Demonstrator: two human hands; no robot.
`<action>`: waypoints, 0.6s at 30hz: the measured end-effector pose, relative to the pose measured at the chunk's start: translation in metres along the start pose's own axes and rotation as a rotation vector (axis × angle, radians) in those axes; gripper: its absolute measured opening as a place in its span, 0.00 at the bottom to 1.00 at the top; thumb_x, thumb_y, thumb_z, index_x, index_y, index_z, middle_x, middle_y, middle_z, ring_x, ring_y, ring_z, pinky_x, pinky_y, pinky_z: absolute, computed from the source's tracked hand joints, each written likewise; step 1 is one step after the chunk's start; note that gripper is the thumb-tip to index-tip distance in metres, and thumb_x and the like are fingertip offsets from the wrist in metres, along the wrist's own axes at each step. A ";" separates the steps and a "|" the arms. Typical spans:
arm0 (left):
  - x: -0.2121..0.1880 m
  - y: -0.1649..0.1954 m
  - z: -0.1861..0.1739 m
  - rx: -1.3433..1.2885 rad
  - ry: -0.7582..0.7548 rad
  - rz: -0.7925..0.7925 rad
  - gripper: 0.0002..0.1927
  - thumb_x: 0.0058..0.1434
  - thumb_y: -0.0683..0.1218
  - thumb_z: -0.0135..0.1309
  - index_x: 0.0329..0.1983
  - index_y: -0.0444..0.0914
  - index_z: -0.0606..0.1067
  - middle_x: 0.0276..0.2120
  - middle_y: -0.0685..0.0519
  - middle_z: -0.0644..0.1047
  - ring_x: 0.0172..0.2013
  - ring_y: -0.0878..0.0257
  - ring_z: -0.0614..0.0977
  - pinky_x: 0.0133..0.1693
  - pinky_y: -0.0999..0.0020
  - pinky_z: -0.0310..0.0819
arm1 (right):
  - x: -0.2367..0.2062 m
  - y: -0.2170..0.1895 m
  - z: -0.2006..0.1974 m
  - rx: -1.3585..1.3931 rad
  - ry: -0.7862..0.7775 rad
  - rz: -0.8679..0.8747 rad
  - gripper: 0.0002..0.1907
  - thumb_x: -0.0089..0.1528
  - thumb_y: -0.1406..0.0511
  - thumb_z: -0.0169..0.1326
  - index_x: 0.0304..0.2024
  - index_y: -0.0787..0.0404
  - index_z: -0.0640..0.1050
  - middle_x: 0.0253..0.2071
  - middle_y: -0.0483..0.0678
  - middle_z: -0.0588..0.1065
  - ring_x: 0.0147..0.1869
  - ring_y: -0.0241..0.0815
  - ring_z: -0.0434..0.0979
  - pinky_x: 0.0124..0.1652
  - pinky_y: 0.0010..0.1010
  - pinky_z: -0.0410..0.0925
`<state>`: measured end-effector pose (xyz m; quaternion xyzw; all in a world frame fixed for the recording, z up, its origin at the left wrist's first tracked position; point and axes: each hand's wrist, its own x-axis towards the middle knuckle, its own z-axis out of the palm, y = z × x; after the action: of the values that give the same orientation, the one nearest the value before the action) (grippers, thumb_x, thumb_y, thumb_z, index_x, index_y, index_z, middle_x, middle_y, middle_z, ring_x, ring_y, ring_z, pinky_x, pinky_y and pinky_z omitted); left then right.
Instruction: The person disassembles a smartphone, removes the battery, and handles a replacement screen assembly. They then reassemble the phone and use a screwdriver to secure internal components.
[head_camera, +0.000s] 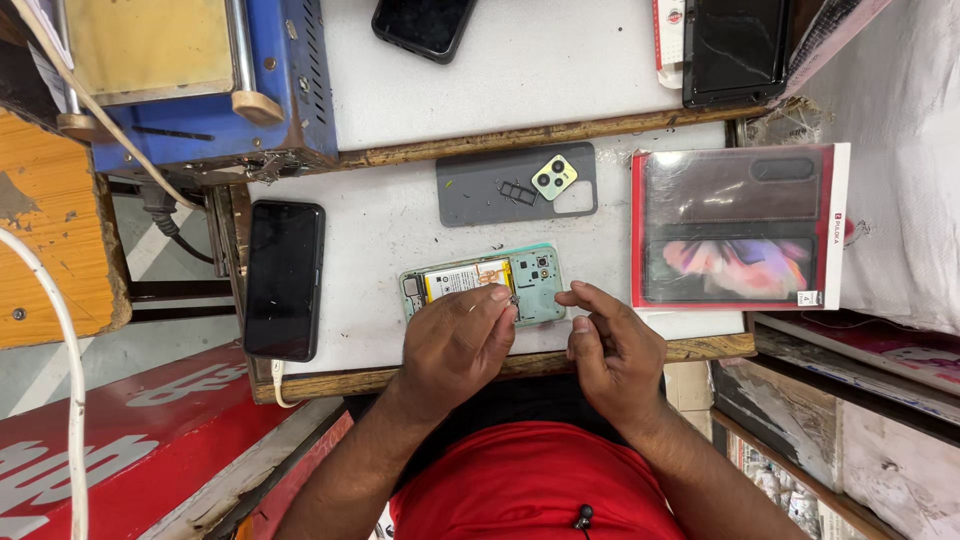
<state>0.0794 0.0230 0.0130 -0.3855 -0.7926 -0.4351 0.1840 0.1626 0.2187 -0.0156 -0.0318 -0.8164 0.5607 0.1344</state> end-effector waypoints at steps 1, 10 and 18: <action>0.002 0.000 -0.001 -0.006 -0.001 0.000 0.29 0.66 0.35 0.62 0.66 0.38 0.62 0.43 0.46 0.80 0.42 0.54 0.86 0.40 0.62 0.85 | 0.000 0.001 0.000 0.010 -0.003 0.000 0.19 0.67 0.75 0.48 0.62 0.67 0.71 0.49 0.51 0.82 0.28 0.27 0.77 0.27 0.18 0.72; 0.021 0.004 -0.009 -0.239 -0.305 -0.081 0.26 0.70 0.34 0.57 0.66 0.51 0.70 0.50 0.51 0.78 0.54 0.59 0.82 0.59 0.59 0.81 | -0.001 -0.001 0.000 0.012 -0.001 0.006 0.18 0.67 0.76 0.48 0.61 0.67 0.72 0.48 0.51 0.81 0.28 0.27 0.76 0.27 0.18 0.71; 0.023 0.003 -0.013 -0.181 -0.284 -0.081 0.26 0.62 0.34 0.58 0.61 0.47 0.73 0.51 0.47 0.78 0.57 0.44 0.77 0.59 0.50 0.70 | 0.001 -0.006 0.002 -0.040 0.011 0.076 0.13 0.66 0.76 0.52 0.53 0.66 0.78 0.35 0.47 0.81 0.27 0.28 0.76 0.27 0.19 0.69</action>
<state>0.0665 0.0233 0.0365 -0.4256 -0.7832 -0.4530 0.0170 0.1621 0.2148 -0.0101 -0.0687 -0.8248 0.5489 0.1168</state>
